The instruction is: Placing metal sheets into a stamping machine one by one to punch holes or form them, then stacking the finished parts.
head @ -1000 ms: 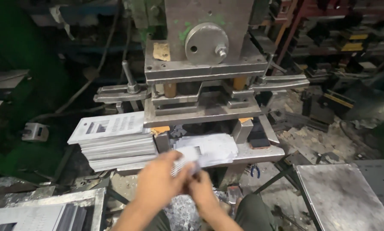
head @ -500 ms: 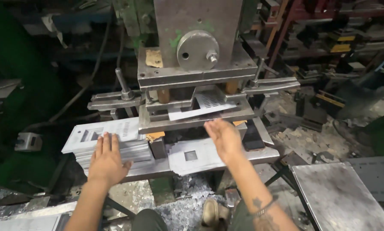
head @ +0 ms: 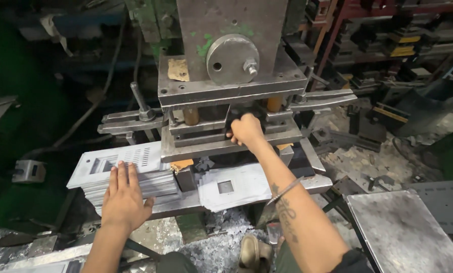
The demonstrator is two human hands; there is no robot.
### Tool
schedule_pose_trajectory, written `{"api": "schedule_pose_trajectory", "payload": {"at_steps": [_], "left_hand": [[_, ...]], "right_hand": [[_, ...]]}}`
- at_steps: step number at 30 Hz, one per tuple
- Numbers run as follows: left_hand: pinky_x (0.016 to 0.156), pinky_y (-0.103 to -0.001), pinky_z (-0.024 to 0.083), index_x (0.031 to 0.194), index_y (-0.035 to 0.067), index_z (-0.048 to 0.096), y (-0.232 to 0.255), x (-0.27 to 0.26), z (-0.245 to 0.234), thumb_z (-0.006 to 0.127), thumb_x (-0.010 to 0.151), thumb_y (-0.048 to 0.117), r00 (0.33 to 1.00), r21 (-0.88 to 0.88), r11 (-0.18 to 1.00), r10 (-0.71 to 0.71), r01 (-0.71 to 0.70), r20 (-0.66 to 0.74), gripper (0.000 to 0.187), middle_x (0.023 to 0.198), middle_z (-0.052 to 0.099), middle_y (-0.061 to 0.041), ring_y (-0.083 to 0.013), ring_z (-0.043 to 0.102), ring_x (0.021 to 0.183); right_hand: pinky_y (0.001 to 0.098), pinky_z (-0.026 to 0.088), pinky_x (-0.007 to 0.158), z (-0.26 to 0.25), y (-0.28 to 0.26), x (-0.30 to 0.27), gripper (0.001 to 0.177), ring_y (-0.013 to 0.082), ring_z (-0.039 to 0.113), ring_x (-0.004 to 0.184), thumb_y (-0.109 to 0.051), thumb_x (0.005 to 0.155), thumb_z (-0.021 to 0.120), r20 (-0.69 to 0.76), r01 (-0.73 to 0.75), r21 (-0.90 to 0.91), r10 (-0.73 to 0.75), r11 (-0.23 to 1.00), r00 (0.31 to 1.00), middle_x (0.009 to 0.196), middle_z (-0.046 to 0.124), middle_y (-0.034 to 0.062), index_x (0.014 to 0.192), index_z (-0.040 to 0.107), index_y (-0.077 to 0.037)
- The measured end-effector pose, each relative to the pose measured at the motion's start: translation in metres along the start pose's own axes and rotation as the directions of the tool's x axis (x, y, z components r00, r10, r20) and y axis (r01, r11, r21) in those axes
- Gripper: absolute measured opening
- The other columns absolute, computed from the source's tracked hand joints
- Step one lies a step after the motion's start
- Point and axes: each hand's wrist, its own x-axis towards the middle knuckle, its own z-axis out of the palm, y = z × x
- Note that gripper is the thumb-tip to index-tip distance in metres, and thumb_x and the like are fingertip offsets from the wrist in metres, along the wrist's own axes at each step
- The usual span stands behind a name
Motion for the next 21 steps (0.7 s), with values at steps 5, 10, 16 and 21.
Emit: {"api": "schedule_pose_trajectory", "payload": {"at_steps": [5, 10, 16, 21], "left_hand": [[0.122, -0.041, 0.026, 0.159, 0.006, 0.011, 0.001, -0.001, 0.001, 0.075, 0.081, 0.046, 1.0, -0.008, 1.0, -0.009, 0.008, -0.025, 0.109, 0.169, 0.008, -0.016, -0.0321, 0.008, 0.157], [0.123, -0.042, 0.025, 0.159, 0.005, 0.011, 0.001, -0.001, 0.002, 0.073, 0.083, 0.049, 1.0, 0.012, 1.0, -0.004, 0.004, -0.011, 0.108, 0.169, 0.007, -0.016, -0.0324, 0.007, 0.157], [0.121, -0.042, 0.023, 0.159, 0.004, 0.007, 0.006, -0.003, -0.003, 0.073, 0.083, 0.05, 1.0, 0.05, 0.999, -0.019, 0.018, 0.019, 0.111, 0.168, 0.005, -0.017, -0.0324, 0.005, 0.155], [0.121, -0.043, 0.027, 0.159, 0.005, 0.01, 0.004, -0.002, 0.0, 0.074, 0.081, 0.051, 1.0, 0.022, 1.0, -0.011, 0.012, -0.027, 0.111, 0.168, 0.008, -0.016, -0.0318, 0.008, 0.156]], "right_hand": [[0.0318, 0.041, 0.041, -0.003, 0.013, 0.007, 0.022, 0.0183, 0.058, 0.053, -0.005, 0.094, 0.043, 0.014, -0.151, 0.531, 0.17, 0.834, 0.985, 0.076, 0.067, 0.0156, 0.091, 0.061, 0.008], [0.029, 0.035, 0.041, -0.003, 0.021, 0.02, 0.019, 0.0173, 0.05, 0.053, 0.002, 0.091, 0.037, 0.095, -0.255, 0.805, 0.309, 0.535, 0.946, 0.077, 0.061, 0.0162, 0.09, 0.056, 0.006], [0.0288, 0.032, 0.039, 0.003, 0.012, 0.009, 0.015, 0.0154, 0.046, 0.052, 0.006, 0.087, 0.039, 0.138, -0.267, 0.692, 0.24, 0.671, 0.961, 0.075, 0.058, 0.0139, 0.089, 0.054, 0.006], [0.0287, 0.032, 0.039, 0.005, 0.016, 0.012, 0.015, 0.0151, 0.047, 0.051, 0.006, 0.087, 0.039, 0.127, -0.249, 0.68, 0.224, 0.689, 0.966, 0.074, 0.058, 0.0139, 0.089, 0.053, 0.004]]}}
